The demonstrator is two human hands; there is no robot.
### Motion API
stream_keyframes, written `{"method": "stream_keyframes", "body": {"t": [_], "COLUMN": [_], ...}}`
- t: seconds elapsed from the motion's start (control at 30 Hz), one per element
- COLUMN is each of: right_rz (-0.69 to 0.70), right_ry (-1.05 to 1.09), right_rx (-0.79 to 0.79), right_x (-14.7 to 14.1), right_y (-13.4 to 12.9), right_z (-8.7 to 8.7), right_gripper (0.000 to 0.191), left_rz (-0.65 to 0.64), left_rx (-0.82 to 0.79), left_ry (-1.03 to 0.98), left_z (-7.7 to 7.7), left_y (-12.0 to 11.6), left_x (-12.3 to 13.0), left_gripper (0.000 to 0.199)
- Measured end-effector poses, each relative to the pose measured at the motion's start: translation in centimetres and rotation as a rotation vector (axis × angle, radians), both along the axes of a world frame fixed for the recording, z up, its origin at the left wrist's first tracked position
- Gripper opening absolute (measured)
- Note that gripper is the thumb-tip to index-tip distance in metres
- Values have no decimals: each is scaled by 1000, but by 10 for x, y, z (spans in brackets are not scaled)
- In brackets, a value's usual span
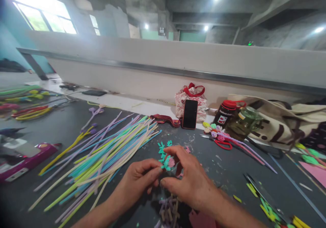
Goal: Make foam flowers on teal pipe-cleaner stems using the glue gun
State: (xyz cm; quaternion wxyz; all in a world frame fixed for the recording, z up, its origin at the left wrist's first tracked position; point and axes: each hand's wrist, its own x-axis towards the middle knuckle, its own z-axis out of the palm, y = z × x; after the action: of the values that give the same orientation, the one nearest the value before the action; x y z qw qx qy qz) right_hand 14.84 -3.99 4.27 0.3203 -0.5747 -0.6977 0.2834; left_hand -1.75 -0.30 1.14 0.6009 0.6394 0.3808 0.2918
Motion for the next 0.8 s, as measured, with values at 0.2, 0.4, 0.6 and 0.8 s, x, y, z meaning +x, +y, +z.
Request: {"method": "stream_keyframes", "body": {"t": [0.2, 0.4, 0.6, 0.8], "right_rz": [28, 49, 72, 87], "right_ry": [-33, -67, -62, 28], "right_rx": [122, 195, 175, 87], "right_x": [-2, -3, -3, 7], "right_y": [0, 2, 0, -5], "right_z": [4, 3, 3, 12], "right_gripper": [34, 22, 30, 62], "left_rz": [-12, -19, -12, -68], "left_rx": [64, 66, 33, -268], "left_ry": [58, 38, 29, -164], "left_z": [3, 2, 0, 0], "left_y": [-2, -2, 0, 4], "left_x": [-1, 0, 0, -1], "left_gripper": [24, 27, 27, 34]}}
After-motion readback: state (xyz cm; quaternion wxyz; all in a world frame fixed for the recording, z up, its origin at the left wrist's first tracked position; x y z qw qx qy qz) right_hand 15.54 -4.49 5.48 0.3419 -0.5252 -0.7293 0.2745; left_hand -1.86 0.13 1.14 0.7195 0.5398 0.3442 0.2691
